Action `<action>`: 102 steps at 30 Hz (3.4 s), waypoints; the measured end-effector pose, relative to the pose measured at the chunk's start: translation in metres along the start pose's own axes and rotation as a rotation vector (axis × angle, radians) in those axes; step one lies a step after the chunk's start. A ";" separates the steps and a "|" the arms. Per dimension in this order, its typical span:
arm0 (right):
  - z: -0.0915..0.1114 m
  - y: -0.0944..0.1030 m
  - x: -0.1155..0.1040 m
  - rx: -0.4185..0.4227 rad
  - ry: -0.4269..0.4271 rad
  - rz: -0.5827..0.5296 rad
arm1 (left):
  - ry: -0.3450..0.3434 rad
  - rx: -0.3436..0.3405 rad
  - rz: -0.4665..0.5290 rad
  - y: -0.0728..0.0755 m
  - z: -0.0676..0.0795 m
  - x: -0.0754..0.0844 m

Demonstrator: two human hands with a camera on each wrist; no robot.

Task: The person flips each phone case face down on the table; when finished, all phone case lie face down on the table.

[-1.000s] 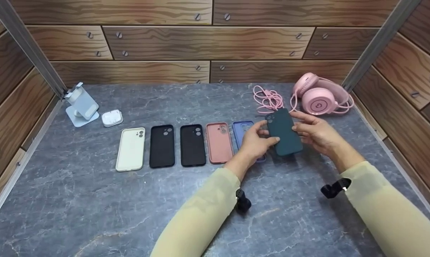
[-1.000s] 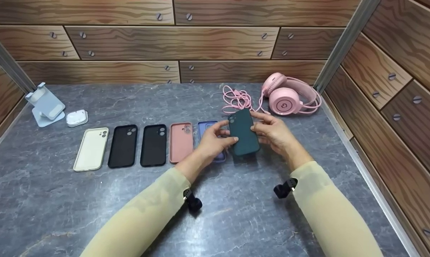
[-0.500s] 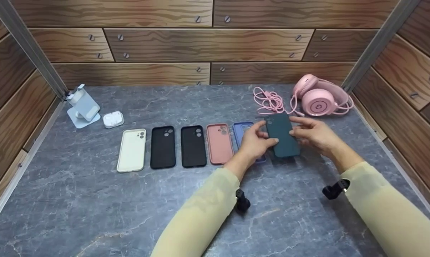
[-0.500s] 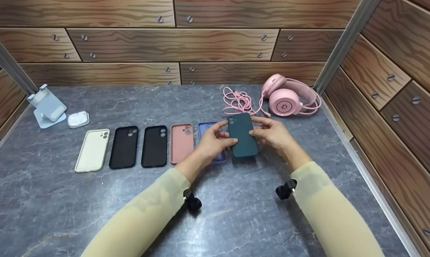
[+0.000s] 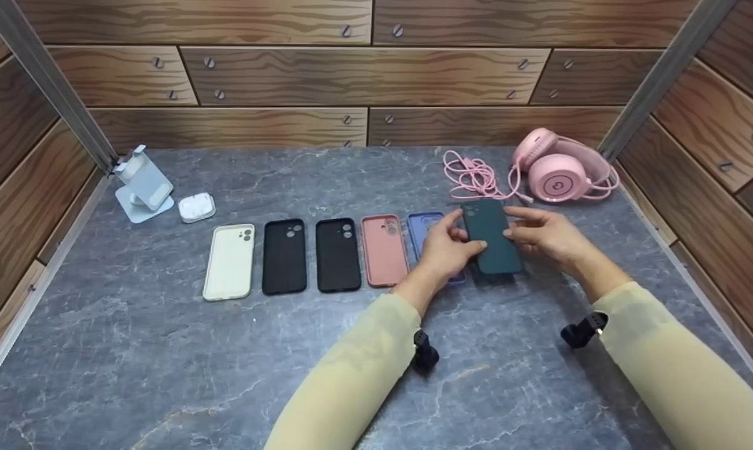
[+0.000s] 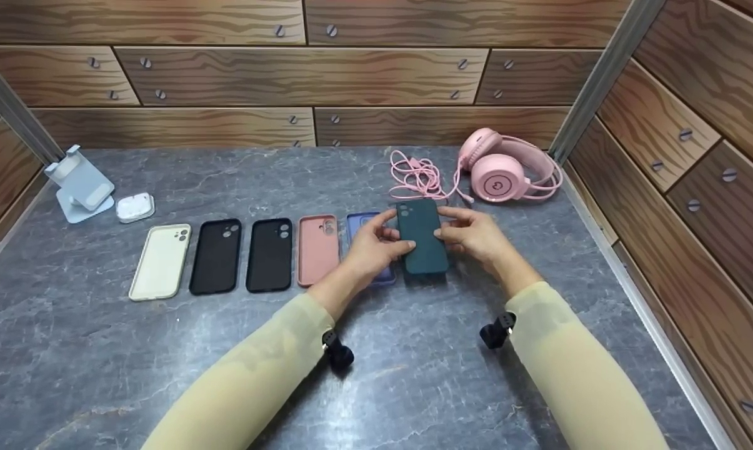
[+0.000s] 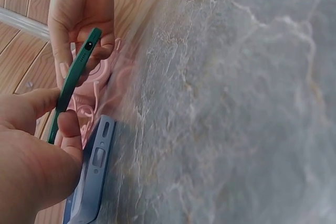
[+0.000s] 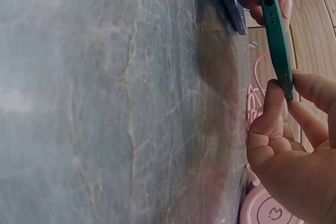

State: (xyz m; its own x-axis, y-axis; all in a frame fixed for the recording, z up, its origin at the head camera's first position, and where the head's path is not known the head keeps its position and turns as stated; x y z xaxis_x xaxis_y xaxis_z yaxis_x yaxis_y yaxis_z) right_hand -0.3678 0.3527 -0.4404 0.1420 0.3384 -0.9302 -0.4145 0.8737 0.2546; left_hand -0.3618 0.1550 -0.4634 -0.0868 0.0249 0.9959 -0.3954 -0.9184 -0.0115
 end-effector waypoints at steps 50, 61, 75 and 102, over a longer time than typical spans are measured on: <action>-0.013 0.001 0.016 0.023 -0.055 0.141 | 0.063 -0.003 -0.363 -0.005 -0.006 0.000; -0.016 0.001 0.021 0.018 -0.064 0.156 | 0.097 0.002 -0.393 -0.005 -0.007 -0.004; -0.014 -0.002 0.018 0.034 -0.043 0.212 | 0.108 -0.010 -0.488 -0.006 -0.008 -0.005; -0.011 -0.001 0.008 0.076 0.030 0.300 | 0.096 -0.047 -0.465 -0.006 -0.007 -0.002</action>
State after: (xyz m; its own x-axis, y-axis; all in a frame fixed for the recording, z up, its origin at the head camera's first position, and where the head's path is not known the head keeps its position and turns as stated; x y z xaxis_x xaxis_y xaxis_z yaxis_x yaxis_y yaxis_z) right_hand -0.3764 0.3505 -0.4507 -0.0036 0.5756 -0.8177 -0.3652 0.7605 0.5369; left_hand -0.3652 0.1631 -0.4663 0.0261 0.4674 0.8837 -0.4530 -0.7825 0.4272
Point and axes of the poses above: each hand's wrist, its own z-axis away from the middle knuckle, its own y-axis out of the back of the hand, x = y × z, the point moved 9 cm from there along -z, towards the middle knuckle, and after that the axes turned 14 degrees about -x, right-handed, at the moved point
